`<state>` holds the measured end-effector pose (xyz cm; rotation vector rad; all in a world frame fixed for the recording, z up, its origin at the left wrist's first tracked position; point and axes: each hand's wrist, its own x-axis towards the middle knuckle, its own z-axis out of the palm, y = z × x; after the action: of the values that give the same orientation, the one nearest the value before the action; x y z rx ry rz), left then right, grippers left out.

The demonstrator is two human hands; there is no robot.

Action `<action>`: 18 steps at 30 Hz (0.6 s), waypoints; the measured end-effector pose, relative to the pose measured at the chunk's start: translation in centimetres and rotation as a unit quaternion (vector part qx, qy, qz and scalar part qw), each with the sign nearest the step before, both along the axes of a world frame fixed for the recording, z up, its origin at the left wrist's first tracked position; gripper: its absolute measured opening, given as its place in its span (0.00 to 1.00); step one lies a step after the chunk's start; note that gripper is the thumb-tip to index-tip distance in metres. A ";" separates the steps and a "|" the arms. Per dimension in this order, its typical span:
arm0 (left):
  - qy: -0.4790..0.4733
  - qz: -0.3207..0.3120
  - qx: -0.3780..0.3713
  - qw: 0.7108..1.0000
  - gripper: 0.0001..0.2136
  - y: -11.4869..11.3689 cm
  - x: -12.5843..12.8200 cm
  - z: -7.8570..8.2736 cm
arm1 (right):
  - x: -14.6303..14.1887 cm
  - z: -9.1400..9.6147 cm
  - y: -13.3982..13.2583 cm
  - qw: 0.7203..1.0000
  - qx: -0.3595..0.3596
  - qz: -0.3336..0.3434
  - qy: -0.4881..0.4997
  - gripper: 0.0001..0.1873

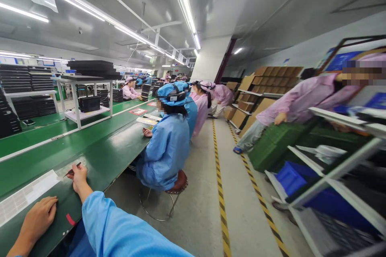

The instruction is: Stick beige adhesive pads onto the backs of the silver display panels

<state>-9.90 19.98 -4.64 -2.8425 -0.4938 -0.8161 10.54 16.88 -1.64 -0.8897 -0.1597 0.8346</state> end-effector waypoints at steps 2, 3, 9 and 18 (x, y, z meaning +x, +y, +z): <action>0.001 0.000 -0.008 1.000 0.24 0.0 0.1 0.3 | -0.2 0.0 -0.3 1.000 0.002 -0.006 0.006 0.13; 0.001 -0.001 -0.010 1.000 0.24 -0.1 0.2 0.4 | -0.2 0.0 -0.5 1.000 0.003 -0.009 0.009 0.13; 0.009 -0.003 -0.026 1.000 0.24 -1.0 0.1 1.4 | -0.7 -0.1 -1.6 0.999 0.014 -0.020 0.027 0.12; 0.036 0.020 -0.077 0.996 0.21 -2.2 -0.3 0.6 | -1.0 -1.6 -3.5 0.999 0.016 -0.010 0.034 0.14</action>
<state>-10.25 17.74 -4.05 -2.9785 -0.6267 -0.6944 9.52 13.40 -3.25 -0.8312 -0.1048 0.8399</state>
